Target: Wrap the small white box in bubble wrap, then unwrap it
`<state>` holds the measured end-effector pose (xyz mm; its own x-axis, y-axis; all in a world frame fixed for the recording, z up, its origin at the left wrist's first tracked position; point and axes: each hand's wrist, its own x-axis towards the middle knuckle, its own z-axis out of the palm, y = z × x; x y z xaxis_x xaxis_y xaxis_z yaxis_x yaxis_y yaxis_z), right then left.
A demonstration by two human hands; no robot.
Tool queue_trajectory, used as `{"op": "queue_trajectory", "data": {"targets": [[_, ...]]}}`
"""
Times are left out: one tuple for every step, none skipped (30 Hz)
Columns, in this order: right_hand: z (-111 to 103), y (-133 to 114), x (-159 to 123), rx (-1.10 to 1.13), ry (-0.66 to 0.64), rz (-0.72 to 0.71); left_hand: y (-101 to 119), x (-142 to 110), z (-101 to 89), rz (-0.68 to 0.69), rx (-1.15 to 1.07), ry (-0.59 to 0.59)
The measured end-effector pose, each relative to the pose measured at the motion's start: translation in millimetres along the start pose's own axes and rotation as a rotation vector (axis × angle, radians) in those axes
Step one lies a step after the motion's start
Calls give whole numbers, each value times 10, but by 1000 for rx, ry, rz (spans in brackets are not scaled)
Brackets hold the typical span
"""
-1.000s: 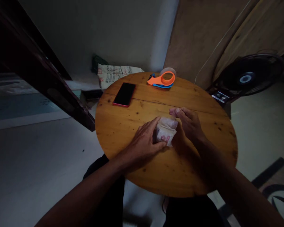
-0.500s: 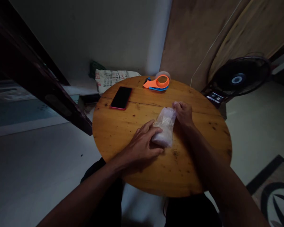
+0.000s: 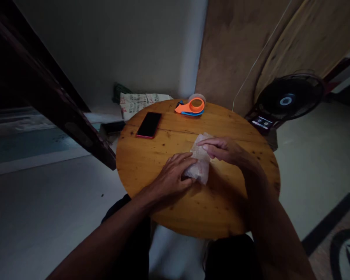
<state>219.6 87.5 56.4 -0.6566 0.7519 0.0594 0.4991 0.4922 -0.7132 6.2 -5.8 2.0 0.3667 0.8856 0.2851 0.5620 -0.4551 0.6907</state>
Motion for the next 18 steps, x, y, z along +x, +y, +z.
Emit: {"op": "queue_trajectory", "data": {"targets": [[17, -50, -11, -68, -37, -27, -14, 4, 5, 16, 13, -6], [30, -78, -15, -139, -53, -45, -26, 9, 10, 32, 21, -10], [37, -85, -15, -212, -51, -50, -35, 13, 17, 48, 27, -9], [36, -72, -12, -282, -38, -39, -40, 16, 23, 57, 31, -3], [28, -42, -9, -345, -21, -16, -42, 19, 28, 54, 36, 8], [13, 0, -7, -400, 2, 13, -40, 22, 32, 44, 42, 21], [-5, 48, -5, -447, 30, 44, -35, 24, 34, 28, 47, 33], [-22, 94, -5, -482, 60, 70, -30, 26, 34, 8, 52, 42], [-33, 131, -7, -497, 93, 84, -23, 28, 32, -9, 56, 44], [-37, 154, -9, -492, 124, 77, -17, 30, 28, -22, 58, 42], [-30, 158, -11, -468, 152, 49, -12, 31, 24, -27, 59, 41], [-13, 142, -15, -434, 162, 8, -8, 32, 20, -24, 57, 40], [11, 109, -18, -399, 149, -37, -4, 31, 18, -19, 55, 37], [40, 64, -22, -379, 113, -72, -2, 30, 16, -15, 52, 37], [69, 14, -25, -383, 55, -90, -1, 29, 16, -9, 49, 35], [94, -34, -28, -410, -11, -83, -1, 27, 17, -6, 48, 31], [109, -72, -31, -454, -63, -53, -2, 25, 18, -4, 49, 25], [113, -95, -34, -507, -91, -9, -3, 23, 19, -6, 52, 22]]}}
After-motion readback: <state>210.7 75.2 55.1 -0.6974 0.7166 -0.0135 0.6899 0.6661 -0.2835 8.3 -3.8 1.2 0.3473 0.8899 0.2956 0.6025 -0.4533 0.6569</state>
